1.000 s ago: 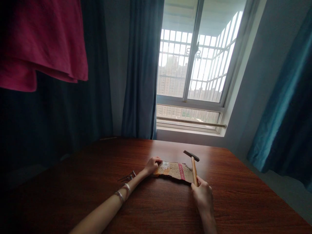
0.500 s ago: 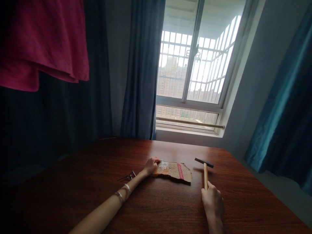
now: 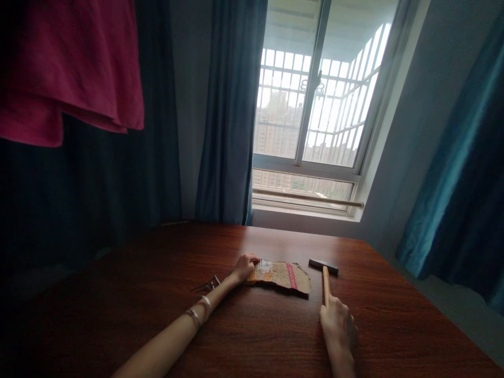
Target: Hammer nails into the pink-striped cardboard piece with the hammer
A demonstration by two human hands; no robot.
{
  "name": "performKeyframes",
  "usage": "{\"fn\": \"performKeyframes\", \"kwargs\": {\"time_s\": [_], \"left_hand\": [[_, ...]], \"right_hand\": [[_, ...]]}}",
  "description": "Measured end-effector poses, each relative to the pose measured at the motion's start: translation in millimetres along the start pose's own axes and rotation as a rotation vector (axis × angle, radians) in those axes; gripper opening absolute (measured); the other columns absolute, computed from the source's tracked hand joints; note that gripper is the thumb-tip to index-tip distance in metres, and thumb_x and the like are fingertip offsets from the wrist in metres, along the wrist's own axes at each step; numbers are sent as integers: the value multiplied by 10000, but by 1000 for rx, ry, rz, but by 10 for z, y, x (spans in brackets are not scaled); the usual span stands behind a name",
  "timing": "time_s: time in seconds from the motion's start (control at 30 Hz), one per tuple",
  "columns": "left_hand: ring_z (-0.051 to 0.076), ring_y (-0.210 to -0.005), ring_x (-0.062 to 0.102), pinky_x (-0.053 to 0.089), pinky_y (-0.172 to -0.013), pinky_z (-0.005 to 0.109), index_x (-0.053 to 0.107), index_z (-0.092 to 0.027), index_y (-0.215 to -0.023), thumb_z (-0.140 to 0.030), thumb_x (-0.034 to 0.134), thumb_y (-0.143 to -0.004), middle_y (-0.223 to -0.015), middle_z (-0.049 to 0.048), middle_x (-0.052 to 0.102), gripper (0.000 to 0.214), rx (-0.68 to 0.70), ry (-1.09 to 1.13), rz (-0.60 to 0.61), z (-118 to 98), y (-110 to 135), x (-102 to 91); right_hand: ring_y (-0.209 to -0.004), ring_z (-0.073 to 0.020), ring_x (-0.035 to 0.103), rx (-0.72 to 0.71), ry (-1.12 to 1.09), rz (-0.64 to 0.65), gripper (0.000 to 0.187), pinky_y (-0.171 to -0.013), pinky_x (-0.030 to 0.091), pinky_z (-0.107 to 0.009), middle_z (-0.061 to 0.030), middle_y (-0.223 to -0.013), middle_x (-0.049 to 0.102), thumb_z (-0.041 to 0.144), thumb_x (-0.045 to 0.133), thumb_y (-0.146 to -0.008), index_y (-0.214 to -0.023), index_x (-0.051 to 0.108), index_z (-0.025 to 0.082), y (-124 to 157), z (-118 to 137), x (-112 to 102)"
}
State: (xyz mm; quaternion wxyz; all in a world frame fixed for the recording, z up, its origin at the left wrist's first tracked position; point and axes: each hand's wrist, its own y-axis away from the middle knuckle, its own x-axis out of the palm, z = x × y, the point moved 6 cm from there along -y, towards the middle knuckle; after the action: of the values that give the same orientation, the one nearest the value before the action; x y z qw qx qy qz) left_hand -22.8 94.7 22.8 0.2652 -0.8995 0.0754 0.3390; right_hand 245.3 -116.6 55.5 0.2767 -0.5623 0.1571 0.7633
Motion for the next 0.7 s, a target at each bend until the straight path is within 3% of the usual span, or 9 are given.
{"fn": "performKeyframes", "kwargs": {"time_s": [0.23,0.5,0.7], "left_hand": [[155,-816,573,423,-791,247,709,-171,-776,-66,438,-685,-841,40,673,305,14,-1,-15,7,3,0],[156,-832,574,420,-797,247,707,-170,-775,-62,425,-683,-849,42,669,315,24,-8,-15,26,-4,2],[153,-839,577,426,-811,244,704,-159,-799,-32,404,-663,-859,45,669,353,21,10,-9,15,23,20]], "right_hand": [[-976,-309,572,-12,0,-69,375,-687,464,-375,-145,-989,664,277,419,-773,-1082,619,208,17,12,5],[-1001,-286,562,-44,30,-72,371,-755,438,-341,-163,-963,651,199,405,-783,-1098,590,137,-31,-58,116],[-974,-304,562,-41,81,-69,385,-742,438,-347,-165,-985,627,179,377,-784,-1106,585,145,14,-42,112]]}}
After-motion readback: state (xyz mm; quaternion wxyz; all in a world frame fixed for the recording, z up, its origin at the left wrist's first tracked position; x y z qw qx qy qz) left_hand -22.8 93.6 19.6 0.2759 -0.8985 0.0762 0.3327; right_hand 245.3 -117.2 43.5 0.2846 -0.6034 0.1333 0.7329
